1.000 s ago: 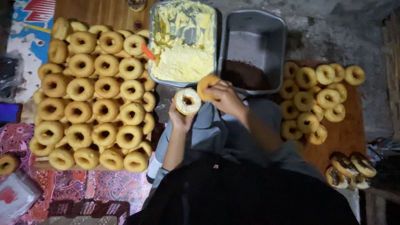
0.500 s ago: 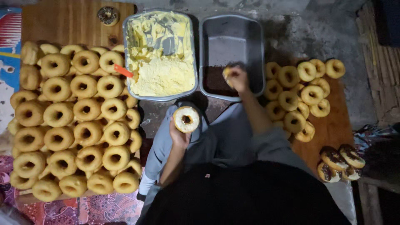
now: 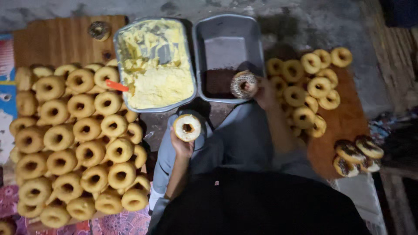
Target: The person repeatedly picks up plain donuts, scoops a yellow filling into the center hole using a small spatula, and then places the filled donuts into a tray of dark crumbs. The person handles the donuts one at a time and places the finished items in a separate pile.
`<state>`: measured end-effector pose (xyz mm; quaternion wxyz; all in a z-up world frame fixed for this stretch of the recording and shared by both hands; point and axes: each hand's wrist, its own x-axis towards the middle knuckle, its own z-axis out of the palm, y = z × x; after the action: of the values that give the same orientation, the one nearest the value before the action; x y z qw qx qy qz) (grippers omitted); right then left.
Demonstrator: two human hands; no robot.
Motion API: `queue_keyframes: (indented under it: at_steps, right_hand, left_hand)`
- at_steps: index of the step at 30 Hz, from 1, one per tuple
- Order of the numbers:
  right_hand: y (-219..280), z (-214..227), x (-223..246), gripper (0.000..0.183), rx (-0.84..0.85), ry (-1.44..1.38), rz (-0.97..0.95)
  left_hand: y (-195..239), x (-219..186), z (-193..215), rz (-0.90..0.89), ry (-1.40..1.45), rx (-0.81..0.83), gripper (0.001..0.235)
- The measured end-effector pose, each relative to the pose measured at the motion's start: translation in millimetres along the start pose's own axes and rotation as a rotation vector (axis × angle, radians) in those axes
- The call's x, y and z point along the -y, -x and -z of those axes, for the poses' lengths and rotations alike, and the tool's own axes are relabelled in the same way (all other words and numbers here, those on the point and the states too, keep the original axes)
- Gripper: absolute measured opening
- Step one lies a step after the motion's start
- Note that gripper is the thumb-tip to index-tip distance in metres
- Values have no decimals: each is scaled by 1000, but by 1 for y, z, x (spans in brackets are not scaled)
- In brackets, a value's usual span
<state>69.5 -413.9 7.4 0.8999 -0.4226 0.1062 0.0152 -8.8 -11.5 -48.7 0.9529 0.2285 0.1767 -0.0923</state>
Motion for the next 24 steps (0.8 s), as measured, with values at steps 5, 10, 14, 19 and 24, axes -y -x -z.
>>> queue_keyframes:
  at_steps: [5,10,14,19,24]
  right_hand:
    - [150,89,9,47,-271,-380,177]
    - [315,133,30,53,-508,-393,416]
    - [391,144,14,49,-832,-386,583]
    - [435,163,-5,43,-1177,-307,625]
    - [417,177,-2,37,-1269,-222,573]
  left_hand:
    - [0,-10,5,-3,-7,60,62]
    - [2,-17,-4,-48,-36,109,61]
    - [4,-22,-12,-78,-79,136,62]
    - [7,-26,-19,-41,-67,60,65]
    - [6,-26,-20,-65,-64,117,63]
